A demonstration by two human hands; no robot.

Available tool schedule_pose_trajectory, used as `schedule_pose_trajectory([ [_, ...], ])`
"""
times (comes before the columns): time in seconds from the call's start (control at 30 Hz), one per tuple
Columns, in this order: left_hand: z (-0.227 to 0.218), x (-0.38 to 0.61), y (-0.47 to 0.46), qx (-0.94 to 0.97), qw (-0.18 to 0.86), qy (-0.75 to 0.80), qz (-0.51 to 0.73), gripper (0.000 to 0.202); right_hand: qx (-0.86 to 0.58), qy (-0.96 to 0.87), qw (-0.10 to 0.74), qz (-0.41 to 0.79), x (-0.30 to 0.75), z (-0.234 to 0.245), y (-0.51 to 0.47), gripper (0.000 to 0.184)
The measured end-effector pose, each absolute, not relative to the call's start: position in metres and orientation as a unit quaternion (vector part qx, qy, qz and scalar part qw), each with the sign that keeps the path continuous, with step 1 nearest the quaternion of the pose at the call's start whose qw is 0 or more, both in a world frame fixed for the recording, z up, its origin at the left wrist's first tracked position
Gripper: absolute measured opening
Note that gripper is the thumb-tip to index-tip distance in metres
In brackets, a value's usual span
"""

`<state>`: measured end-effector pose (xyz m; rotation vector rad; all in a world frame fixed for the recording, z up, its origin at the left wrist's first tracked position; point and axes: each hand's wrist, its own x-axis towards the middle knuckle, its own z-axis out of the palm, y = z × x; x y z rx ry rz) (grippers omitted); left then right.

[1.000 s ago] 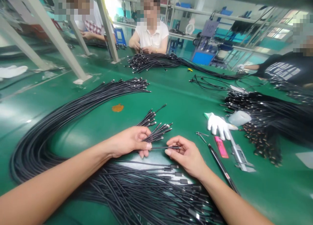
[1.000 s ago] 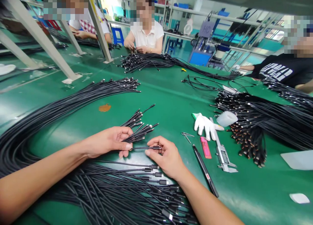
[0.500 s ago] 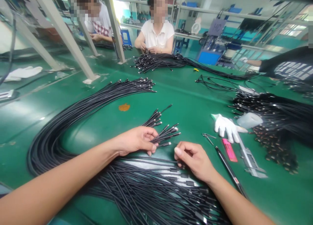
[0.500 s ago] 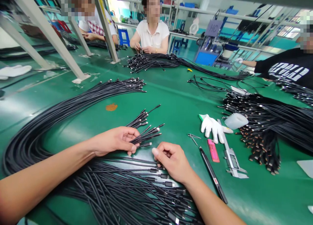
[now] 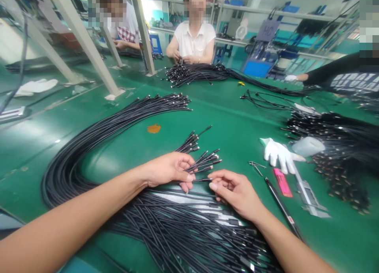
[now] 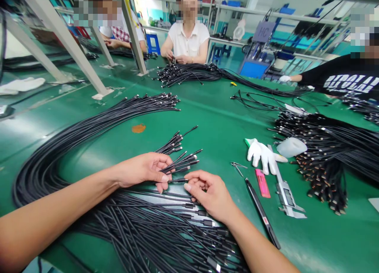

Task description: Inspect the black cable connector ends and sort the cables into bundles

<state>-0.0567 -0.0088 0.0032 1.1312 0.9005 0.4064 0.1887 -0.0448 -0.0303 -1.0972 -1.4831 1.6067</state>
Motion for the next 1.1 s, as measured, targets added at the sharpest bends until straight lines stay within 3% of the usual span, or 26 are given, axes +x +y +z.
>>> schedule_pose_trajectory([
  [0.43,0.007,-0.056,-0.009,0.487,0.747,0.415,0.183,0.027,-0.399,-0.669,0.329,0.534,0.188,-0.019,-0.042,0.024],
  [0.8,0.009,-0.054,-0.010,0.493,0.742,0.418,0.179,0.030,-0.408,-0.555,0.376,0.619,0.186,-0.032,-0.043,0.028],
  [1.1,0.008,-0.053,-0.009,0.495,0.746,0.410,0.174,0.032,-0.426,-0.593,0.351,0.587,0.184,-0.027,-0.043,0.023],
])
